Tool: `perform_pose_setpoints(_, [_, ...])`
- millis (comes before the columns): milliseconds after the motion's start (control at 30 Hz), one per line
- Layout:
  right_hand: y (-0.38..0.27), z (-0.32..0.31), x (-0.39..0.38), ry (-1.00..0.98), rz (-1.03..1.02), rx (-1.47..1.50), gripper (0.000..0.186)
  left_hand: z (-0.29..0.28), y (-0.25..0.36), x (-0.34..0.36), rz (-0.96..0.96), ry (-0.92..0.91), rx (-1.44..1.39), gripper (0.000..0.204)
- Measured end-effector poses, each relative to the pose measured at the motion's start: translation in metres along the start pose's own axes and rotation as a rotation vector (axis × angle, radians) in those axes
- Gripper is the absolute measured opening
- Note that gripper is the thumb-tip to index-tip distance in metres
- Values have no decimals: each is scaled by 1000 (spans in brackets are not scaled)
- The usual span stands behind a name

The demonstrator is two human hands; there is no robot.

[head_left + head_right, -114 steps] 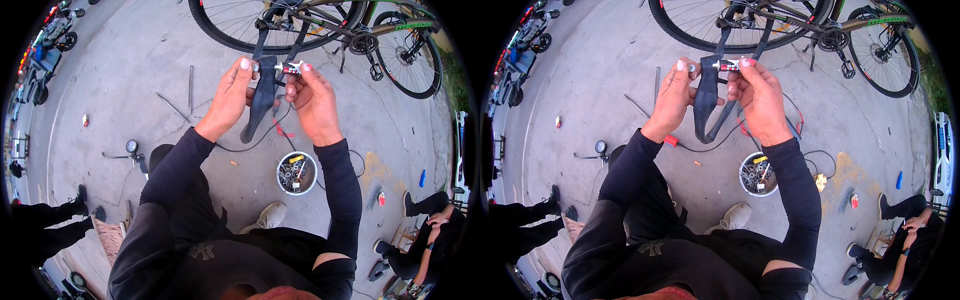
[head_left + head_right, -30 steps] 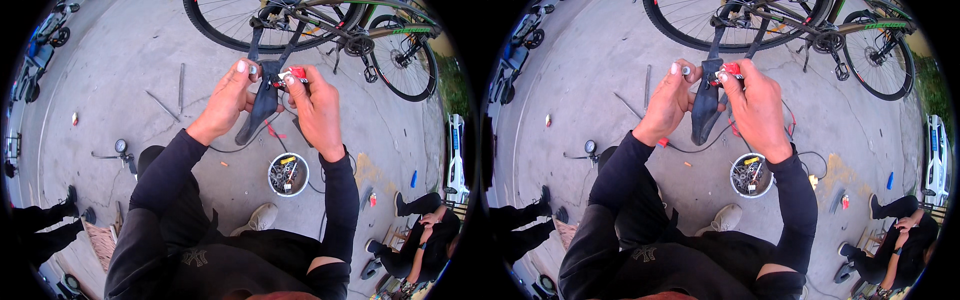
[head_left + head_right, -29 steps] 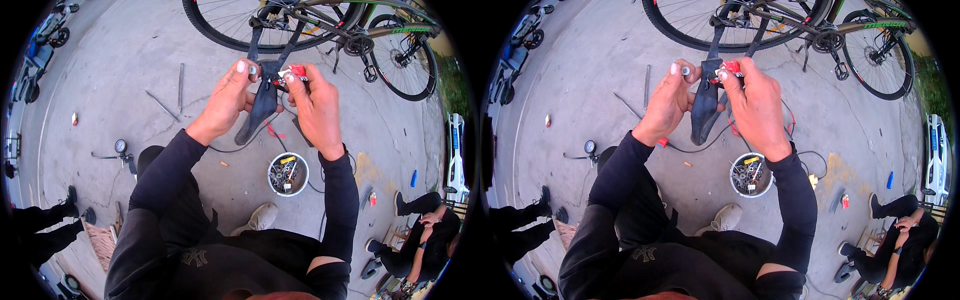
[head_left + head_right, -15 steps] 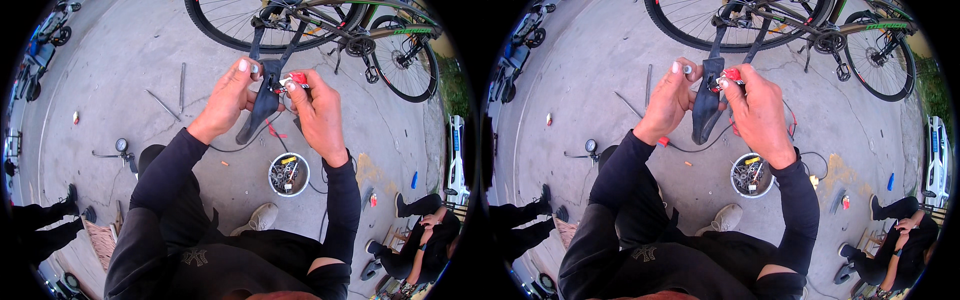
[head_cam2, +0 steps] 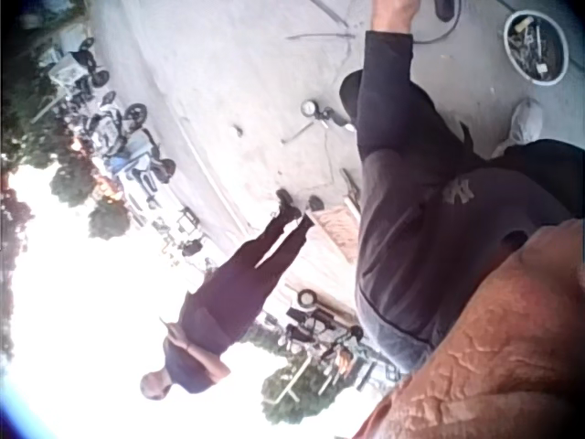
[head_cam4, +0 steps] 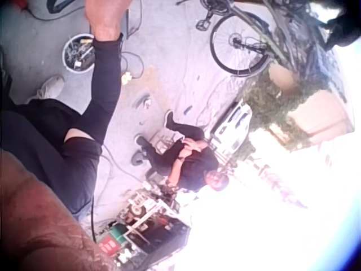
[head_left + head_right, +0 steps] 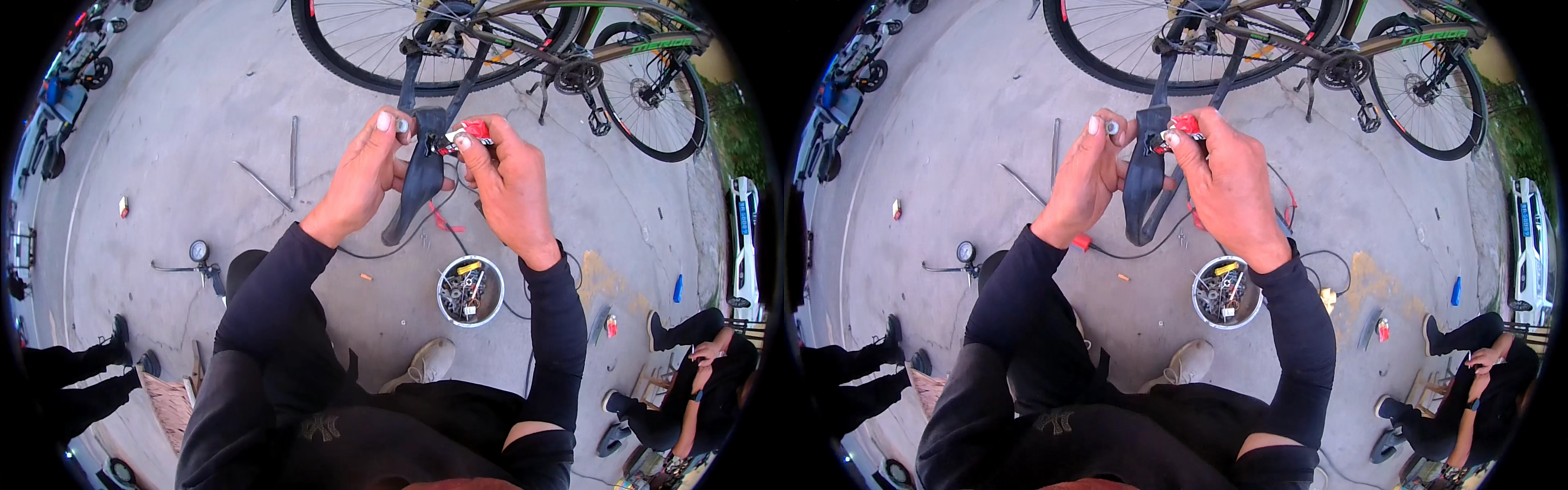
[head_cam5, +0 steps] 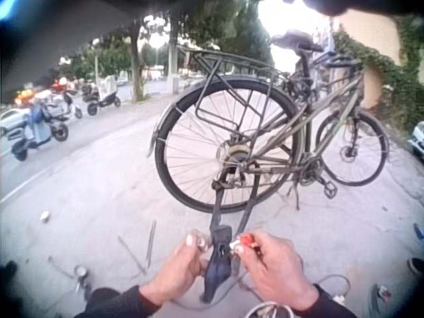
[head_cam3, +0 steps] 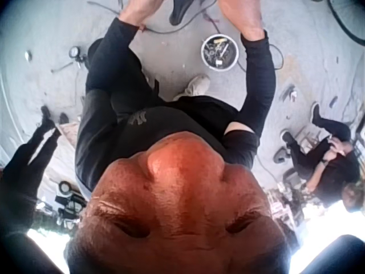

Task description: The person uses a red handheld tool to rub the surface of a bicycle inner tube, then applies glue from a small tube to a specific spot on the tube. They rub the glue in with their fingers and inspect the tube while holding it.

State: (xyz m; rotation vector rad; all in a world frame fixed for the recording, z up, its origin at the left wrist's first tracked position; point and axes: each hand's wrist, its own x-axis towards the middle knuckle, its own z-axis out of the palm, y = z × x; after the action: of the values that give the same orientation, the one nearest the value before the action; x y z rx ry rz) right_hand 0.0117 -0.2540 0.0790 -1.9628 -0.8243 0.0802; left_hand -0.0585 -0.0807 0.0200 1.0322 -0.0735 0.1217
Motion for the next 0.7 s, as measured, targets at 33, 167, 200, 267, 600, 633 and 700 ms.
perform_pose_setpoints(33, [-7,-2,-2,-29,42,13,14,-2,-1,0,17,-6,-10,46])
perform_pose_setpoints(167, [-15,-4,-5,-74,9,-11,13,-4,0,-2,14,-32,-2,45])
perform_pose_setpoints(200, [-13,-5,-4,-51,-12,-32,14,-2,-1,-1,13,-25,-13,45])
perform_pose_setpoints(267, [-4,-4,1,-7,-54,-74,14,1,-2,-2,4,-16,-10,44])
perform_pose_setpoints(600, [-5,-1,-4,-6,-8,-48,15,0,1,0,-6,27,3,43])
perform_pose_setpoints(633, [-11,0,-7,-31,45,3,15,-1,1,-1,-12,39,3,43])
perform_pose_setpoints(700, [-13,0,-8,-87,62,7,15,-7,-3,0,16,19,7,44])
